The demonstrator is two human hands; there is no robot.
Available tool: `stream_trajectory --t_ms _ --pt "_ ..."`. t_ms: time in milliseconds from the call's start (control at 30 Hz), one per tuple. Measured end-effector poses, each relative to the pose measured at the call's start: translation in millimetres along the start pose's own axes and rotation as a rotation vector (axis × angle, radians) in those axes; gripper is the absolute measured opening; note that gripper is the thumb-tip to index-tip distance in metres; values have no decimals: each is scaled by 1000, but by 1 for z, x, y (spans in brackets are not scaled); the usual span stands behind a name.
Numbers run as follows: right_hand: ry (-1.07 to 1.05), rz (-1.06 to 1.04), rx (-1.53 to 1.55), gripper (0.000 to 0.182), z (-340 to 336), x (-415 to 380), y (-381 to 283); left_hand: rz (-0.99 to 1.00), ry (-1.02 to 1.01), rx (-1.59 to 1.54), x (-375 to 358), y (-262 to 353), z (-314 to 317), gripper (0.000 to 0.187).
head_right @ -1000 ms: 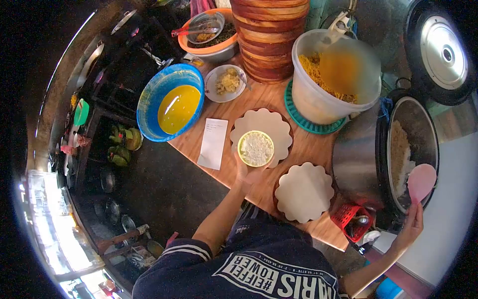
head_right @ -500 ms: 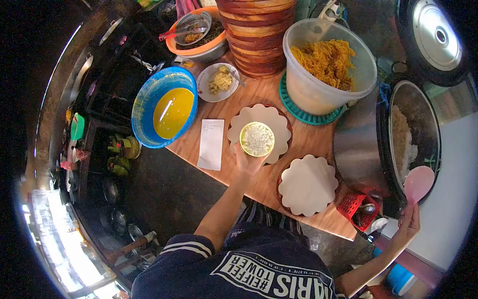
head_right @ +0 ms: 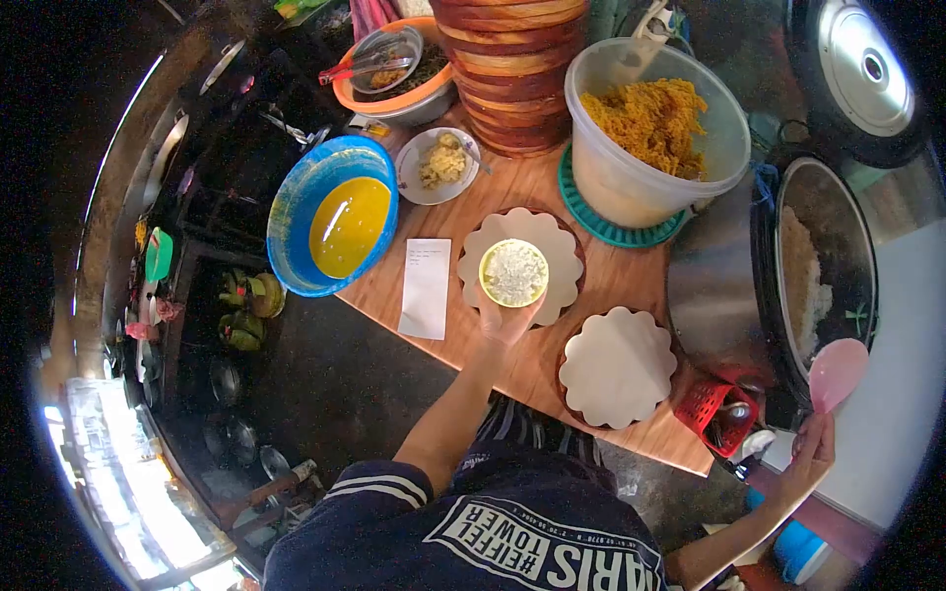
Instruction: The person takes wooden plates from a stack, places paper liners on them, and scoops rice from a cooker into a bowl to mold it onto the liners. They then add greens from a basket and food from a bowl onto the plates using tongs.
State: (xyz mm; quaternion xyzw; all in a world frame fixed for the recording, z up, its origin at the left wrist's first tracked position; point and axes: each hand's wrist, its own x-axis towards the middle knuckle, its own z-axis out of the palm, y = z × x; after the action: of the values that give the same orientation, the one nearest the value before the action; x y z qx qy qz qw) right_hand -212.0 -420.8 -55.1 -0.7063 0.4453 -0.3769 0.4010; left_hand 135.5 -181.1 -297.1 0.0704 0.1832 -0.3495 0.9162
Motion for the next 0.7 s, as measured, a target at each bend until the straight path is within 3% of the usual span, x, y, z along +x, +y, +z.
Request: stream_trajectory --t_ms 700 --pt "-30 -51 -15 23 24 -1 -16 -14 24 13 4 9 -5 63"
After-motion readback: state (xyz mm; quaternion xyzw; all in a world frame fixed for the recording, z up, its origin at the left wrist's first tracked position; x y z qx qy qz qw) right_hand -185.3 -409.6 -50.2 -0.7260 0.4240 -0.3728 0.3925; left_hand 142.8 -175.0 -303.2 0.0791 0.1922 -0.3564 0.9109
